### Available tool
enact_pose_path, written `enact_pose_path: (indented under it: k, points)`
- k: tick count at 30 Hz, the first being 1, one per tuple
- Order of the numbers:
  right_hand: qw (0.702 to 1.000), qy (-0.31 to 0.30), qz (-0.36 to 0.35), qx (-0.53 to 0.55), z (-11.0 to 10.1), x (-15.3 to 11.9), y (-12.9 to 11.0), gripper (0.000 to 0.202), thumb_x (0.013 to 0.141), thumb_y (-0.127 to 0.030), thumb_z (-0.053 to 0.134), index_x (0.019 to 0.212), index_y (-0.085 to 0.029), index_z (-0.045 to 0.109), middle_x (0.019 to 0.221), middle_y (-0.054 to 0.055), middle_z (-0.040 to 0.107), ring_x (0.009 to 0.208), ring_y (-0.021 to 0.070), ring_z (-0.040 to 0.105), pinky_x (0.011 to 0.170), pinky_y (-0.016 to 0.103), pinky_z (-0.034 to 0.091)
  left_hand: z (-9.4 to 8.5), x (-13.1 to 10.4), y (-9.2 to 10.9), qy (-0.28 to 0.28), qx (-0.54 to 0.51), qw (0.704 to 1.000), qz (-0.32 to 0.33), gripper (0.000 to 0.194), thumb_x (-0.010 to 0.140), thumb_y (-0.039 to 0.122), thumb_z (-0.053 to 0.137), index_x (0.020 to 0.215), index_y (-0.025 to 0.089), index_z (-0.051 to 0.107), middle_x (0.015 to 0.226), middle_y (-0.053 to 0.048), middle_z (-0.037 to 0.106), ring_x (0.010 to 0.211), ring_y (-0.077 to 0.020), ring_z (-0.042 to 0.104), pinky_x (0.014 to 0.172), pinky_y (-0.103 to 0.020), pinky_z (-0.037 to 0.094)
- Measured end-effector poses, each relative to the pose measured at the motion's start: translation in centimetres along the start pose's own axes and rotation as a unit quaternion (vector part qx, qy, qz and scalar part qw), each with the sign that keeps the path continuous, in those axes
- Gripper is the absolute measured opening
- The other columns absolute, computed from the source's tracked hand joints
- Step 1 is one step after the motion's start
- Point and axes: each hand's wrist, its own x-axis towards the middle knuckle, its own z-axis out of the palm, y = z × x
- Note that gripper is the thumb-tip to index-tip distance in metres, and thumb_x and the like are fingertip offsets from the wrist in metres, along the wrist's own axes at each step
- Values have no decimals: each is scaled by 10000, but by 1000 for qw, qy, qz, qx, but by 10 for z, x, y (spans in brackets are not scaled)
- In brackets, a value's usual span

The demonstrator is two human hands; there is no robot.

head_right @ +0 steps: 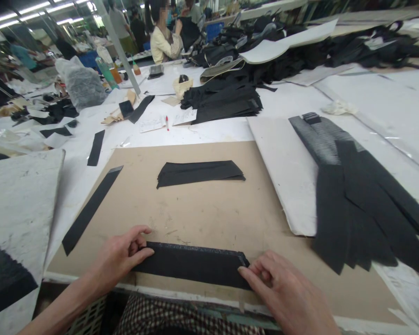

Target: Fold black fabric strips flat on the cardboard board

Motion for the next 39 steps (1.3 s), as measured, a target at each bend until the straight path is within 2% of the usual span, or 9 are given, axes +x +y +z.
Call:
enact_pose_path:
  k: [7,11,13,16,18,21,27,31,39]
  points:
    - [1000,-4,5,1,6,1,6,500,856,-697,496,610,-266,550,653,18,564,579,195,563,550,323,425,1,-3,-4,31,54,998,12,330,927,334,638,1241,289,547,924,21,639,832,-194,639,735,-312,475]
    - [1000,-15,1,-3,8,-3,10,475,879,-691,490,673,-270,572,704,16,587,621,200,590,580,327,450,10,-8,-6,111,107,984,88,258,961,295,599,1210,252,547,1065,-35,626,929,-210,643,768,-314,527]
    - [1000,-7,-9,-9,12,-5,14,451,890,-681,500,719,-271,577,742,20,598,651,204,605,594,324,468,19,-15,-8,151,165,958,177,198,1011,258,488,1189,226,570,1106,-61,640,995,-220,637,842,-326,531]
    - [999,31,-28,-9,18,-8,20,392,905,-650,526,880,-267,604,928,58,636,759,220,649,641,319,518,33,-27,-11,180,281,888,317,346,1043,209,315,1214,180,615,1138,-85,685,1050,-245,630,935,-360,505]
    - [996,65,-55,-2,24,-9,24,390,915,-606,545,1081,-262,618,1144,105,619,904,242,673,724,321,557,39,-35,-13,207,342,848,348,417,1034,187,275,1256,141,625,1183,-93,700,1087,-261,625,959,-372,487]
    - [986,87,-145,-12,30,-10,30,334,950,-467,527,1231,-318,631,1349,105,548,1111,258,649,840,311,571,45,-46,-16,250,377,823,343,450,988,119,290,1267,125,643,1235,-79,706,1140,-244,616,1003,-352,440]
    - [958,105,-256,-81,36,-11,40,328,949,-300,484,1172,-396,704,1306,57,622,1104,239,676,809,282,600,61,-55,-17,303,353,822,327,382,917,70,427,1183,132,694,1265,-70,707,1214,-185,604,1216,-340,205]
    - [946,117,-282,-105,39,-10,48,339,959,-311,477,1214,-383,688,1306,58,621,1097,224,681,809,270,608,74,-54,-16,357,278,841,297,283,996,257,504,1160,140,703,1243,-76,717,1204,-189,618,1224,-341,208]
    - [940,120,-305,-98,38,-6,45,331,962,-281,494,1235,-358,664,1342,74,575,1124,217,664,824,267,605,85,-51,10,408,226,846,258,266,991,330,512,1037,168,718,1238,-108,708,1236,-245,592,1175,-391,291]
